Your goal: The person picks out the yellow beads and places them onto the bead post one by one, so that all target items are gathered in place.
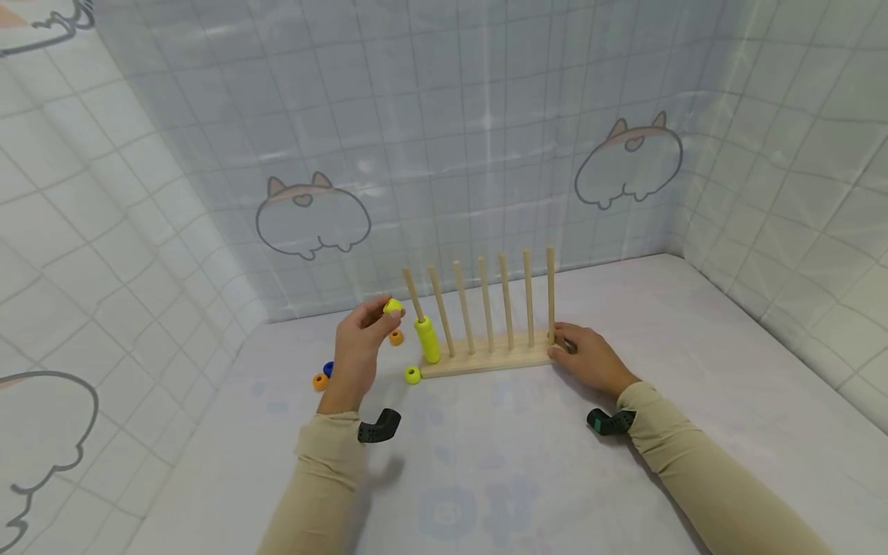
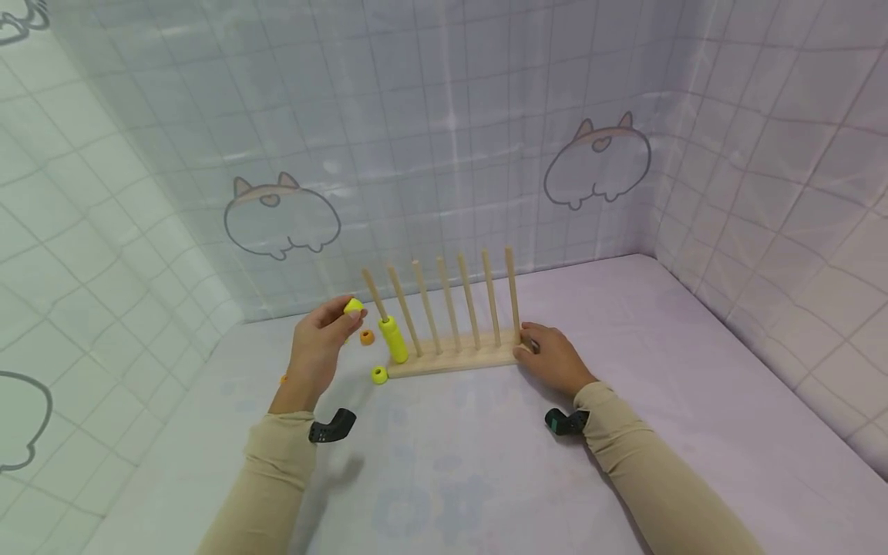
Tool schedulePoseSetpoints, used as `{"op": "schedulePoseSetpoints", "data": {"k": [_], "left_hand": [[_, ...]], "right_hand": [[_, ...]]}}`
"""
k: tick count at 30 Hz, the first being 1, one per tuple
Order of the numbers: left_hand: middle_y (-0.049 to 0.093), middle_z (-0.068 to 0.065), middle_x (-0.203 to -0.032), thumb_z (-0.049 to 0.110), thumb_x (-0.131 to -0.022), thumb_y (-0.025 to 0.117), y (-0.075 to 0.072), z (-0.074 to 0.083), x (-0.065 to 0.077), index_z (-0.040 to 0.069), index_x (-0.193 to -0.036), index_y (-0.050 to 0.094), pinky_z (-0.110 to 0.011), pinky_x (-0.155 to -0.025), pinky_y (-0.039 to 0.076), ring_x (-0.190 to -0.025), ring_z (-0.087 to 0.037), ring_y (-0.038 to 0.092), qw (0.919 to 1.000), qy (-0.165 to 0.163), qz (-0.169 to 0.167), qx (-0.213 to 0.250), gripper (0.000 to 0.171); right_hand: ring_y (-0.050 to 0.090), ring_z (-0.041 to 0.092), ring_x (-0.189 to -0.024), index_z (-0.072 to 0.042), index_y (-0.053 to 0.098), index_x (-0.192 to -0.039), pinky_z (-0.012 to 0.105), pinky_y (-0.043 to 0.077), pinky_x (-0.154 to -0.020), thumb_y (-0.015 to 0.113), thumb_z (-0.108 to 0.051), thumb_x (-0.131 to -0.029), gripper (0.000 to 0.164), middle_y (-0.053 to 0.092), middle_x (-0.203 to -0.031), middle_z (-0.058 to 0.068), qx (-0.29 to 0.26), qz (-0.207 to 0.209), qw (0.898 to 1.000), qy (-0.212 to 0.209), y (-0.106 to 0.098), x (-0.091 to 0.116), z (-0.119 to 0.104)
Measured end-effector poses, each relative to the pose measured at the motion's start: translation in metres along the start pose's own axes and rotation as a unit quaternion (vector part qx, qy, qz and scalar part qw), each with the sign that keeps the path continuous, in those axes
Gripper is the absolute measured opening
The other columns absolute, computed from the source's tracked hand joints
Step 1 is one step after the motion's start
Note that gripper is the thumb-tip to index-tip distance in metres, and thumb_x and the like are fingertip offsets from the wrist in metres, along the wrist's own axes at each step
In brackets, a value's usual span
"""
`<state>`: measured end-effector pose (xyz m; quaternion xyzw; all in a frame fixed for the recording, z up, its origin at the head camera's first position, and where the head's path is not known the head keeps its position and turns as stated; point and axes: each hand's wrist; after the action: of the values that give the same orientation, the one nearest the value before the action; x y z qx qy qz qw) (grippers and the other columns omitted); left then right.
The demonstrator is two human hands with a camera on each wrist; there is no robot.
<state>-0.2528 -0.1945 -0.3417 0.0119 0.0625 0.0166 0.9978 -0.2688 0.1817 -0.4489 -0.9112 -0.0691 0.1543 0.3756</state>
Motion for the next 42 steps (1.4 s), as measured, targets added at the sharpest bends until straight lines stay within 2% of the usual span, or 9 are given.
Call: {"op": "schedulePoseSetpoints", "data": {"k": [4, 13, 16, 23, 31, 37, 42], "left_hand": [[0.056, -0.013, -0.131, 0.011, -0.099, 0.065, 0.0, 0.006, -0.002, 0.003, -0.14, 0.054, -0.027, -0.099, 0.05, -0.118, -0.024, 0.06, 0.9999, 0.0, 0.005, 0.012, 0.043], [0.056, -0.01, -0.131, 0.011, -0.096, 0.069, 0.002, 0.013, -0.003, 0.006, -0.139, 0.056, -0.025, -0.099, 0.05, -0.12, -0.025, 0.059, 0.9995, -0.01, 0.025, 0.018, 0.045], [0.056, -0.01, -0.131, 0.011, -0.096, 0.07, 0.003, 0.014, -0.004, 0.005, -0.139, 0.056, -0.028, -0.101, 0.049, -0.12, -0.026, 0.059, 0.9994, -0.009, 0.027, 0.02, 0.046], [0.058, -0.008, -0.129, 0.021, -0.095, 0.073, 0.007, 0.02, -0.006, 0.011, -0.14, 0.057, -0.036, -0.103, 0.046, -0.116, -0.022, 0.06, 0.9995, 0.002, 0.031, -0.007, 0.048], [0.058, -0.008, -0.129, 0.021, -0.094, 0.073, 0.011, 0.027, -0.008, 0.01, -0.139, 0.058, -0.033, -0.105, 0.046, -0.118, -0.022, 0.06, 0.9998, 0.008, 0.017, -0.003, 0.048], [0.058, -0.01, -0.126, 0.02, -0.094, 0.073, 0.013, 0.033, -0.011, 0.004, -0.139, 0.056, -0.028, -0.102, 0.048, -0.117, -0.023, 0.058, 0.9994, 0.033, 0.006, -0.008, 0.051], [0.059, -0.008, -0.128, 0.022, -0.094, 0.073, 0.014, 0.038, -0.012, 0.006, -0.138, 0.058, -0.031, -0.102, 0.048, -0.116, -0.022, 0.058, 0.9988, 0.044, 0.006, -0.024, 0.049]], "right_hand": [[0.044, 0.046, -0.134, 0.004, 0.06, -0.135, 0.059, 0.034, -0.111, 0.064, -0.02, -0.098, 0.044, 0.05, -0.146, 0.022, 0.001, 0.002, 1.0, -0.004, 0.0, 0.0, -0.001], [0.044, 0.047, -0.133, 0.005, 0.06, -0.134, 0.06, 0.035, -0.11, 0.065, -0.019, -0.098, 0.044, 0.05, -0.145, 0.023, -0.003, 0.002, 1.0, -0.004, -0.002, 0.002, -0.005], [0.044, 0.048, -0.133, 0.005, 0.06, -0.134, 0.06, 0.035, -0.11, 0.065, -0.019, -0.098, 0.045, 0.05, -0.145, 0.024, -0.006, 0.002, 1.0, -0.003, -0.001, 0.004, -0.005], [0.044, 0.046, -0.134, 0.004, 0.059, -0.136, 0.059, 0.035, -0.11, 0.064, -0.02, -0.098, 0.045, 0.05, -0.146, 0.023, 0.0, 0.002, 1.0, 0.002, 0.0, 0.004, -0.004], [0.044, 0.046, -0.133, 0.006, 0.058, -0.136, 0.059, 0.036, -0.11, 0.063, -0.019, -0.098, 0.046, 0.05, -0.146, 0.023, 0.006, 0.0, 1.0, -0.002, -0.001, 0.002, -0.003], [0.044, 0.045, -0.134, 0.006, 0.058, -0.136, 0.058, 0.037, -0.11, 0.063, -0.019, -0.098, 0.046, 0.05, -0.146, 0.022, 0.005, 0.001, 1.0, -0.004, -0.002, 0.002, -0.003], [0.044, 0.046, -0.134, 0.006, 0.058, -0.136, 0.058, 0.036, -0.11, 0.063, -0.019, -0.098, 0.046, 0.05, -0.146, 0.022, 0.001, 0.0, 1.0, -0.002, -0.002, 0.002, -0.003]]}}
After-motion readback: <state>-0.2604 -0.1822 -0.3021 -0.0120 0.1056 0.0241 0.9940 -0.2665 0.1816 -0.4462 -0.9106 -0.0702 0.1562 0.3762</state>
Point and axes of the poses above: each hand's wrist, its own x-axis away from the middle knuckle, its own y-axis out of the palm, z = x × y
